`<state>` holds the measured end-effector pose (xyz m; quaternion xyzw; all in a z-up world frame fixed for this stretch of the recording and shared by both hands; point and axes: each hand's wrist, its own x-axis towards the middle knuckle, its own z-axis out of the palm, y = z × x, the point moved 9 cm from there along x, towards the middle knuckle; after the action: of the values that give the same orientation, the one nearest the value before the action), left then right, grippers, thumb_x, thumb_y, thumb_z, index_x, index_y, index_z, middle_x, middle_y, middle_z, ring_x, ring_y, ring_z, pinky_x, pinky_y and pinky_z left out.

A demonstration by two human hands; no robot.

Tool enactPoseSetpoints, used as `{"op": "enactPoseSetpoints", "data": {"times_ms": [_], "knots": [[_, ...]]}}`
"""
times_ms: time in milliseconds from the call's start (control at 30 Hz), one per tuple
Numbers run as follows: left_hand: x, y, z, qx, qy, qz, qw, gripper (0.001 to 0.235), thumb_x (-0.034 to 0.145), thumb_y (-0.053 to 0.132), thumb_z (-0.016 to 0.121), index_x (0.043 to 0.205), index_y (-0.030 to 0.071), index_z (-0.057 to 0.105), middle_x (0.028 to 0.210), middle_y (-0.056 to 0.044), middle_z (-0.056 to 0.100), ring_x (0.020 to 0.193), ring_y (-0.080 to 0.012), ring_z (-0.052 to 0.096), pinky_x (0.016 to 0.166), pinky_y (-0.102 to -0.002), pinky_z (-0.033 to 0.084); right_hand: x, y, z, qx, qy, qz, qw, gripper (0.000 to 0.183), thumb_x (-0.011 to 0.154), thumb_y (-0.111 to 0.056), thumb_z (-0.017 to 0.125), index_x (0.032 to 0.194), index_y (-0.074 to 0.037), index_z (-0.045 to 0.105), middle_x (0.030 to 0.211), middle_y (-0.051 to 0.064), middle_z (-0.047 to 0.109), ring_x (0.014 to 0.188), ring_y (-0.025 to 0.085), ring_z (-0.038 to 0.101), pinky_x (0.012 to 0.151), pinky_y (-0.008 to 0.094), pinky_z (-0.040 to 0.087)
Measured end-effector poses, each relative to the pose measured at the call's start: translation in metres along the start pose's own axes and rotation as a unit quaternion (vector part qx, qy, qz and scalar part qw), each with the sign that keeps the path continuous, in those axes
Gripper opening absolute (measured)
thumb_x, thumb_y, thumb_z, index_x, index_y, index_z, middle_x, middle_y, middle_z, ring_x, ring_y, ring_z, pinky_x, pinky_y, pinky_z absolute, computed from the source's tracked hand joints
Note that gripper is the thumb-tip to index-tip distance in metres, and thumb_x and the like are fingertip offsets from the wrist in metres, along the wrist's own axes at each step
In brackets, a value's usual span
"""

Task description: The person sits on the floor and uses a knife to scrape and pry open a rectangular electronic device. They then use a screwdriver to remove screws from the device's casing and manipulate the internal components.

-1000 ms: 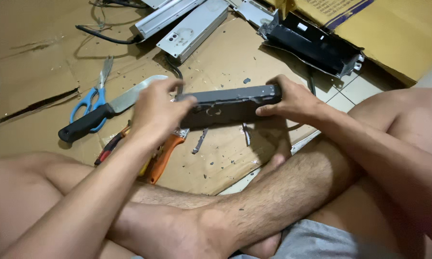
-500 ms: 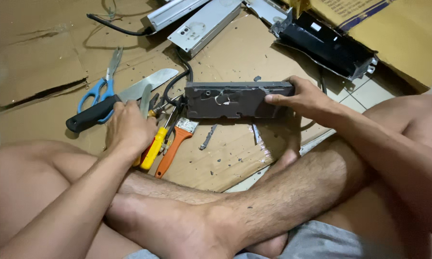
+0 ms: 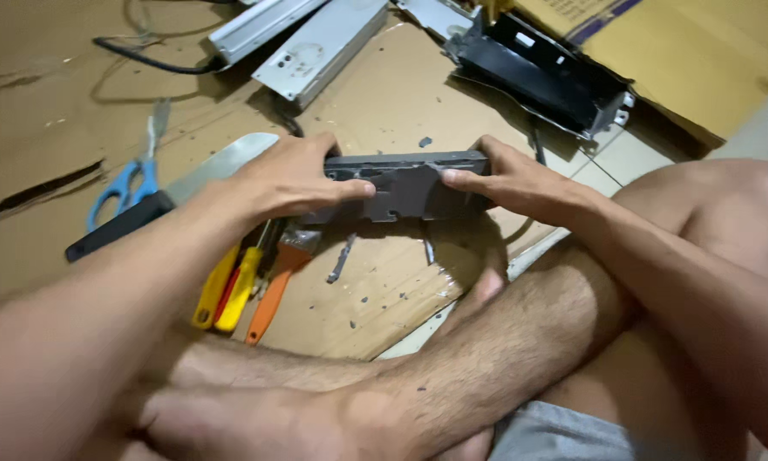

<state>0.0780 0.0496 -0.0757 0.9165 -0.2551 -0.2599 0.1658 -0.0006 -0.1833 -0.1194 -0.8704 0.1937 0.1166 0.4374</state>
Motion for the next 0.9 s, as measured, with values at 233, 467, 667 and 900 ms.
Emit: {"op": "enactPoseSetpoints", "data": {"times_ms": [233, 467, 667, 900], "knots": [[0.019, 0.002, 0.008, 0.021, -0.031, 0.04, 0.998, 0.08, 0.087, 0.068, 0.061, 0.125, -0.002, 0.062, 0.104, -0.03, 0.071, 0.098, -0.0426, 0.074, 0.091, -0.055, 0.055, 0.006, 0.004, -0.002, -0.026, 0.008, 0.007, 1.0, 0.061, 0.091, -0.049, 0.071, 0.124, 0.0, 0.057, 0.097, 0.024, 0.059, 0.095, 0.035, 0.065, 0.079, 0.049, 0.06], [0.03, 0.003, 0.019, 0.067, -0.029, 0.05, 0.996, 0.084, 0.091, 0.07, 0.057, 0.125, -0.006, 0.06, 0.096, -0.028, 0.069, 0.091, -0.0387, 0.073, 0.087, -0.052, 0.056, 0.008, -0.008, -0.002, -0.069, 0.041, 0.015, 0.997, 0.08, 0.07, -0.053, 0.092, 0.122, -0.003, 0.056, 0.1, 0.02, 0.066, 0.096, 0.033, 0.066, 0.085, 0.048, 0.053], [0.016, 0.004, 0.008, 0.042, -0.013, 0.006, 0.999, 0.077, 0.09, 0.07, 0.059, 0.12, 0.0, 0.062, 0.087, -0.016, 0.068, 0.084, -0.0326, 0.073, 0.083, -0.049, 0.056, 0.0, -0.016, -0.003, -0.086, 0.082, 0.045, 0.992, 0.095, 0.065, -0.061, 0.091, 0.129, -0.003, 0.05, 0.111, 0.024, 0.068, 0.11, 0.039, 0.067, 0.095, 0.05, 0.049], [0.01, 0.008, 0.009, 0.034, 0.006, -0.012, 0.999, 0.072, 0.088, 0.067, 0.065, 0.118, 0.001, 0.063, 0.092, -0.015, 0.068, 0.093, -0.0321, 0.074, 0.08, -0.047, 0.056, -0.004, -0.02, -0.008, -0.082, 0.088, 0.028, 0.992, 0.09, 0.065, -0.054, 0.093, 0.128, -0.004, 0.053, 0.112, 0.025, 0.068, 0.113, 0.04, 0.067, 0.096, 0.051, 0.048]]}}
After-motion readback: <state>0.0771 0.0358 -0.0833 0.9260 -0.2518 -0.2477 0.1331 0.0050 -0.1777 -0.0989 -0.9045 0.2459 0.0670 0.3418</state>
